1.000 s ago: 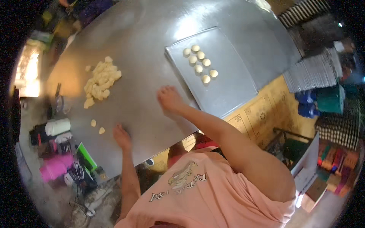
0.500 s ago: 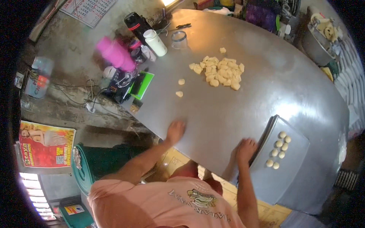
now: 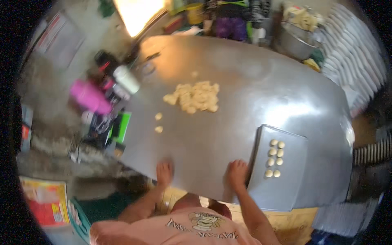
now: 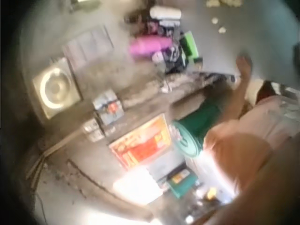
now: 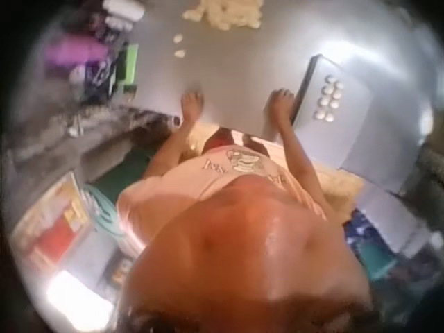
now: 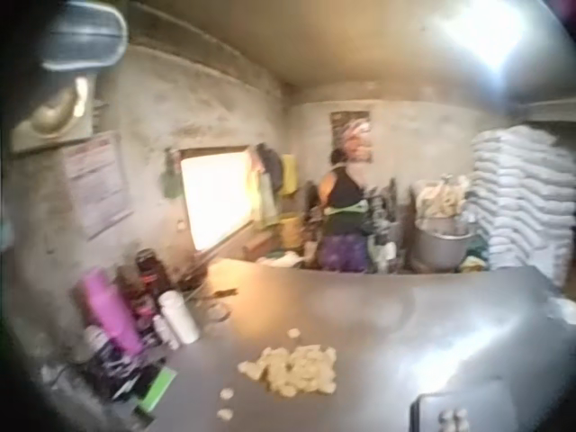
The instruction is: Rolling pieces of dough into small balls and arranging them on a metal baking tray.
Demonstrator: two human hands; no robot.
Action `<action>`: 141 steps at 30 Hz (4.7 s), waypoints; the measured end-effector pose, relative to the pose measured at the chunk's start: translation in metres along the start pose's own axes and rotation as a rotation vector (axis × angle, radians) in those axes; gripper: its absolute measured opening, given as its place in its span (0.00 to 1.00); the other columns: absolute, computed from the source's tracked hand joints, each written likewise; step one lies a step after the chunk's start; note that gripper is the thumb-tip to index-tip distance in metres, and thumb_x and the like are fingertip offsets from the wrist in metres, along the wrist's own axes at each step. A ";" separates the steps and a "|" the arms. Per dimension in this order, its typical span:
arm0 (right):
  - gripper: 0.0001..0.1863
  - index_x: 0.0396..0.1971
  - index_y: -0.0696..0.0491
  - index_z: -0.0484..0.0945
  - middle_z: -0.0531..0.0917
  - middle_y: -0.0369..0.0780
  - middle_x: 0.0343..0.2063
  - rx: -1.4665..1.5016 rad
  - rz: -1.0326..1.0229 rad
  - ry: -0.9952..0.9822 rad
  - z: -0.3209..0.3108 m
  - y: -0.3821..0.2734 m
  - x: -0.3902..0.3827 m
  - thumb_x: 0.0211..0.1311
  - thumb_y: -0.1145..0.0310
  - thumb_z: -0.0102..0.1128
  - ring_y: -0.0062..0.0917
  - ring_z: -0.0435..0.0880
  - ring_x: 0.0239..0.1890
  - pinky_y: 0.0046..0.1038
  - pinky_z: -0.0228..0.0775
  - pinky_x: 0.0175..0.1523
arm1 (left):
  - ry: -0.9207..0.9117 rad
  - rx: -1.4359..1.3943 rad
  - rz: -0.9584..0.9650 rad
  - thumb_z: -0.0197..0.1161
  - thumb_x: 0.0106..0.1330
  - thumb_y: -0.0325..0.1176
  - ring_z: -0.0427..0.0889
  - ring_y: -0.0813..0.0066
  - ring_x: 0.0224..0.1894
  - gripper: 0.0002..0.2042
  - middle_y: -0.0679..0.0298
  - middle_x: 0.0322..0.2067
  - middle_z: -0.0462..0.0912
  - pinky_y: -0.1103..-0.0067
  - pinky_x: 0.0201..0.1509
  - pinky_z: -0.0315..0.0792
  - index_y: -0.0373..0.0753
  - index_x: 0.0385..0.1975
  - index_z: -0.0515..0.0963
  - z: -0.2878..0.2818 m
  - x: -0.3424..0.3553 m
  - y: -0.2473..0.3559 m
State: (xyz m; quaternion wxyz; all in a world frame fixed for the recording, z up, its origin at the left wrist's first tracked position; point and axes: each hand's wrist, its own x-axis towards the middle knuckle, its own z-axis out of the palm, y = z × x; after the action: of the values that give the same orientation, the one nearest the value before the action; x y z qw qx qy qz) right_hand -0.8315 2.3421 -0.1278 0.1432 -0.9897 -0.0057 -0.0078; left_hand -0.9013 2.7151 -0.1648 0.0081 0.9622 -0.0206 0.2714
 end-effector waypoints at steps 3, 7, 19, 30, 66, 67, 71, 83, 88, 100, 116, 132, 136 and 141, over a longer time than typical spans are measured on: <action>0.11 0.42 0.58 0.80 0.80 0.51 0.42 0.107 -0.266 0.190 0.020 -0.038 -0.009 0.72 0.67 0.55 0.51 0.77 0.50 0.51 0.68 0.58 | -0.201 -0.084 0.009 0.64 0.72 0.41 0.83 0.51 0.50 0.10 0.54 0.40 0.85 0.54 0.53 0.76 0.40 0.40 0.81 0.015 0.028 0.042; 0.10 0.42 0.56 0.80 0.80 0.50 0.44 0.112 -0.476 -0.019 0.035 -0.049 0.069 0.71 0.67 0.55 0.49 0.77 0.51 0.50 0.69 0.59 | -0.350 -0.032 0.219 0.58 0.78 0.39 0.80 0.50 0.50 0.10 0.54 0.44 0.82 0.55 0.52 0.72 0.39 0.44 0.80 0.100 0.122 0.006; 0.13 0.45 0.57 0.80 0.82 0.48 0.42 0.165 -0.458 -0.020 0.039 -0.062 0.031 0.72 0.63 0.57 0.45 0.80 0.51 0.47 0.70 0.60 | -0.220 -0.172 0.289 0.60 0.76 0.38 0.82 0.48 0.45 0.10 0.51 0.39 0.83 0.54 0.49 0.74 0.38 0.43 0.81 0.077 0.105 0.041; 0.11 0.46 0.55 0.81 0.82 0.47 0.43 0.059 -0.349 0.128 0.012 -0.039 -0.025 0.68 0.69 0.58 0.44 0.80 0.51 0.46 0.73 0.60 | -0.151 -0.202 0.240 0.63 0.71 0.33 0.80 0.51 0.47 0.06 0.51 0.40 0.82 0.55 0.51 0.72 0.38 0.40 0.81 0.015 0.041 0.031; 0.16 0.49 0.54 0.85 0.81 0.47 0.51 0.530 0.013 0.325 -0.150 0.198 -0.091 0.61 0.74 0.77 0.41 0.81 0.54 0.40 0.76 0.58 | -0.131 -0.716 -0.181 0.75 0.63 0.35 0.78 0.52 0.56 0.13 0.56 0.50 0.84 0.57 0.63 0.70 0.43 0.46 0.87 0.012 0.205 0.244; 0.15 0.48 0.54 0.85 0.81 0.46 0.50 0.518 -0.004 0.337 -0.151 0.190 -0.087 0.61 0.74 0.77 0.41 0.81 0.53 0.39 0.76 0.58 | -0.089 -0.619 -0.211 0.73 0.64 0.37 0.77 0.49 0.58 0.14 0.52 0.52 0.82 0.56 0.64 0.70 0.39 0.48 0.86 0.037 0.228 0.205; 0.10 0.43 0.56 0.86 0.84 0.43 0.43 0.496 0.033 0.336 -0.152 0.140 -0.065 0.63 0.74 0.75 0.38 0.83 0.48 0.37 0.76 0.54 | -0.011 -0.146 -0.453 0.67 0.69 0.41 0.76 0.46 0.55 0.17 0.48 0.49 0.80 0.57 0.62 0.70 0.37 0.50 0.84 0.129 0.272 0.084; 0.19 0.58 0.55 0.81 0.81 0.51 0.58 0.416 -0.466 0.213 0.064 -0.143 0.193 0.73 0.62 0.64 0.51 0.81 0.54 0.51 0.75 0.59 | -0.304 -0.905 -0.748 0.71 0.70 0.32 0.71 0.76 0.27 0.13 0.67 0.21 0.70 0.73 0.32 0.69 0.37 0.31 0.71 0.022 0.104 0.099; 0.12 0.51 0.53 0.81 0.81 0.52 0.50 0.312 -0.395 -0.011 0.087 -0.153 0.207 0.77 0.66 0.51 0.51 0.80 0.49 0.50 0.75 0.54 | -0.243 -0.745 -0.652 0.67 0.75 0.43 0.80 0.54 0.27 0.14 0.54 0.25 0.81 0.61 0.35 0.74 0.39 0.35 0.77 -0.008 0.100 0.034; 0.14 0.42 0.57 0.78 0.80 0.51 0.46 0.106 -0.213 0.149 0.029 -0.017 0.086 0.78 0.61 0.52 0.48 0.77 0.53 0.50 0.64 0.60 | -0.522 -0.534 -0.203 0.56 0.76 0.34 0.79 0.57 0.47 0.08 0.55 0.42 0.80 0.63 0.54 0.73 0.40 0.47 0.78 0.046 0.117 -0.008; 0.13 0.44 0.59 0.78 0.79 0.51 0.44 0.156 -0.256 0.123 0.000 0.010 0.038 0.74 0.64 0.54 0.46 0.77 0.52 0.49 0.66 0.61 | -0.398 -0.235 -0.274 0.66 0.66 0.26 0.82 0.49 0.48 0.14 0.53 0.43 0.83 0.54 0.50 0.74 0.38 0.51 0.80 0.055 0.039 -0.007; 0.11 0.40 0.57 0.80 0.81 0.49 0.42 0.069 -0.138 0.010 0.019 -0.017 0.007 0.69 0.64 0.59 0.47 0.79 0.52 0.49 0.69 0.59 | -0.266 -0.068 -0.001 0.59 0.76 0.36 0.81 0.56 0.49 0.07 0.54 0.44 0.82 0.61 0.52 0.77 0.41 0.45 0.81 0.002 0.063 0.018; 0.10 0.37 0.56 0.80 0.80 0.49 0.41 0.179 -0.528 0.004 0.046 -0.056 0.058 0.69 0.64 0.59 0.47 0.78 0.52 0.49 0.69 0.59 | -0.411 -0.159 0.140 0.51 0.79 0.32 0.80 0.65 0.54 0.10 0.57 0.53 0.82 0.68 0.53 0.74 0.38 0.49 0.78 0.042 0.083 0.022; 0.07 0.35 0.55 0.80 0.80 0.47 0.39 0.032 -0.355 0.029 -0.002 -0.020 0.075 0.64 0.67 0.60 0.47 0.78 0.50 0.47 0.70 0.60 | -0.170 -1.090 -0.584 0.56 0.76 0.35 0.79 0.57 0.44 0.11 0.54 0.40 0.81 0.63 0.50 0.75 0.36 0.49 0.78 0.047 0.087 -0.006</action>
State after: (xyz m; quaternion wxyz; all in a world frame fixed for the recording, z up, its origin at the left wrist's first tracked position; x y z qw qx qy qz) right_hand -0.7572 2.3610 -0.1188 0.1555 -0.9704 -0.1785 -0.0469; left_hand -0.8023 2.7171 -0.1589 0.5703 0.8038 0.1072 0.1309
